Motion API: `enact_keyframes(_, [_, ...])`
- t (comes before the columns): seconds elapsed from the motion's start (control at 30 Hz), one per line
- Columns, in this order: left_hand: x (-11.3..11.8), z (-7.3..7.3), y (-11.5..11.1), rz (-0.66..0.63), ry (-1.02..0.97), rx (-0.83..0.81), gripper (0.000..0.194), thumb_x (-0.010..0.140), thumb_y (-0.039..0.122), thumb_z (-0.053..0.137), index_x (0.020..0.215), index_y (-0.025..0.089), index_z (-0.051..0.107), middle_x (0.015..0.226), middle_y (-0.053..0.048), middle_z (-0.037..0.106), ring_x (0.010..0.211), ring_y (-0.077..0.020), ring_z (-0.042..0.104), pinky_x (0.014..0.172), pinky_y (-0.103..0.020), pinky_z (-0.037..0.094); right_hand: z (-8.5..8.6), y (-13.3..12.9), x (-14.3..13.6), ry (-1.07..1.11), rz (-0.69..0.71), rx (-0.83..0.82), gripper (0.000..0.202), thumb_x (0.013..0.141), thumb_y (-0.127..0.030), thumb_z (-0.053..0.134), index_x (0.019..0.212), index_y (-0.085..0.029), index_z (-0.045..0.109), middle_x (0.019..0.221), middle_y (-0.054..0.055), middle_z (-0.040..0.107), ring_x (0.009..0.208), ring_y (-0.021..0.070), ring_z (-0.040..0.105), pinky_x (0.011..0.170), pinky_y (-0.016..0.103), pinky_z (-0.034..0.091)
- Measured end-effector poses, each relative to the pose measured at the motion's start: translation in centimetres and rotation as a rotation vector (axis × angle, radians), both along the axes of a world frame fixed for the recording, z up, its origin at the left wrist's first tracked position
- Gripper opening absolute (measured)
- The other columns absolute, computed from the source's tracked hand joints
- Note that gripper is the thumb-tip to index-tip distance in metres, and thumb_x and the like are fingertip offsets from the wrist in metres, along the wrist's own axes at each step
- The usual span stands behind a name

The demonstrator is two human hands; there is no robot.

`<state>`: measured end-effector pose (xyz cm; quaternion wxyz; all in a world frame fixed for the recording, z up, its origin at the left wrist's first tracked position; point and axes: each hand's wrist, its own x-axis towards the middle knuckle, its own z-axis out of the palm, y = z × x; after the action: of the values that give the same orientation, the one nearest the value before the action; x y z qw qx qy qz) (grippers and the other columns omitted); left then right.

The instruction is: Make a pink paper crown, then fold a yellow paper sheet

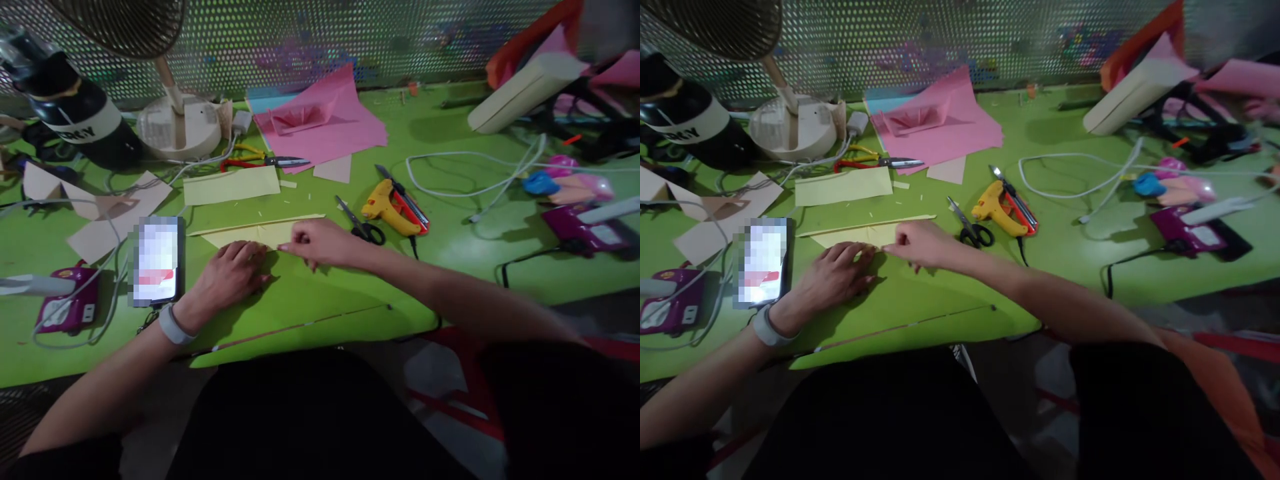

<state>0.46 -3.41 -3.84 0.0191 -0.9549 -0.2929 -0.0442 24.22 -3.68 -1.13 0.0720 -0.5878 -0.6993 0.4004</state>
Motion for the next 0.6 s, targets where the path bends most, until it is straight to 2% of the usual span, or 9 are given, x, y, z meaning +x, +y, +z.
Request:
enact_keyframes(0.07, [0.1, 0.1, -0.1, 0.001, 0.005, -0.007, 0.043, 0.098, 0.041, 0.054, 0.130, 0.013, 0.057, 0.125, -0.014, 0.063, 0.113, -0.0276, 0.060, 0.094, -0.039, 0.052, 0.2, 1.8, -1.5, 0.087, -0.002, -0.262, 0.027, 0.094, -0.034, 0.062, 0.075, -0.015, 0.059, 0.061, 0.002, 0.069, 0.048, 0.0124, 0.065, 0.048, 0.024, 0.051])
enact_keyframes(0.13, [0.1, 0.2, -0.1, 0.008, 0.014, -0.011, 0.042, 0.098, 0.040, 0.054, 0.129, 0.012, 0.057, 0.125, -0.014, 0.062, 0.114, -0.0276, 0.059, 0.094, -0.039, 0.052, 0.0, 3.2, -2.5, 0.100, 0.004, -0.378, 0.027, 0.094, -0.023, 0.062, 0.069, -0.015, 0.056, 0.056, 0.001, 0.067, 0.044, 0.0089, 0.062, 0.045, 0.020, 0.047])
enact_keyframes(0.2, [0.1, 0.2, -0.1, 0.015, 0.018, -0.015, 0.042, 0.098, 0.040, 0.054, 0.130, 0.013, 0.057, 0.126, -0.014, 0.062, 0.115, -0.0279, 0.058, 0.096, -0.040, 0.051, -0.3, 4.0, -2.9, 0.095, 0.008, -0.421, 0.029, 0.093, -0.021, 0.064, 0.065, -0.014, 0.055, 0.054, 0.000, 0.067, 0.041, 0.0076, 0.060, 0.043, 0.018, 0.044])
enact_keyframes(0.4, [0.2, 0.0, -0.1, 0.020, 0.001, -0.031, 0.042, 0.097, 0.043, 0.054, 0.129, 0.015, 0.058, 0.127, -0.014, 0.061, 0.116, -0.0289, 0.058, 0.095, -0.041, 0.051, -1.0, 4.6, -2.0, 0.151, 0.041, -0.484, 0.035, 0.086, -0.039, 0.074, 0.066, -0.013, 0.060, 0.053, 0.001, 0.067, 0.044, 0.0086, 0.062, 0.046, 0.019, 0.045])
enact_keyframes(0.6, [0.0, -0.1, -0.1, 0.006, -0.034, -0.015, 0.041, 0.097, 0.043, 0.054, 0.128, 0.015, 0.058, 0.127, -0.014, 0.062, 0.113, -0.0291, 0.058, 0.093, -0.042, 0.053, -1.6, 4.3, 0.5, 0.148, -0.012, -0.480, 0.034, 0.085, -0.034, 0.075, 0.063, -0.014, 0.058, 0.054, 0.001, 0.067, 0.044, 0.0083, 0.061, 0.045, 0.020, 0.041])
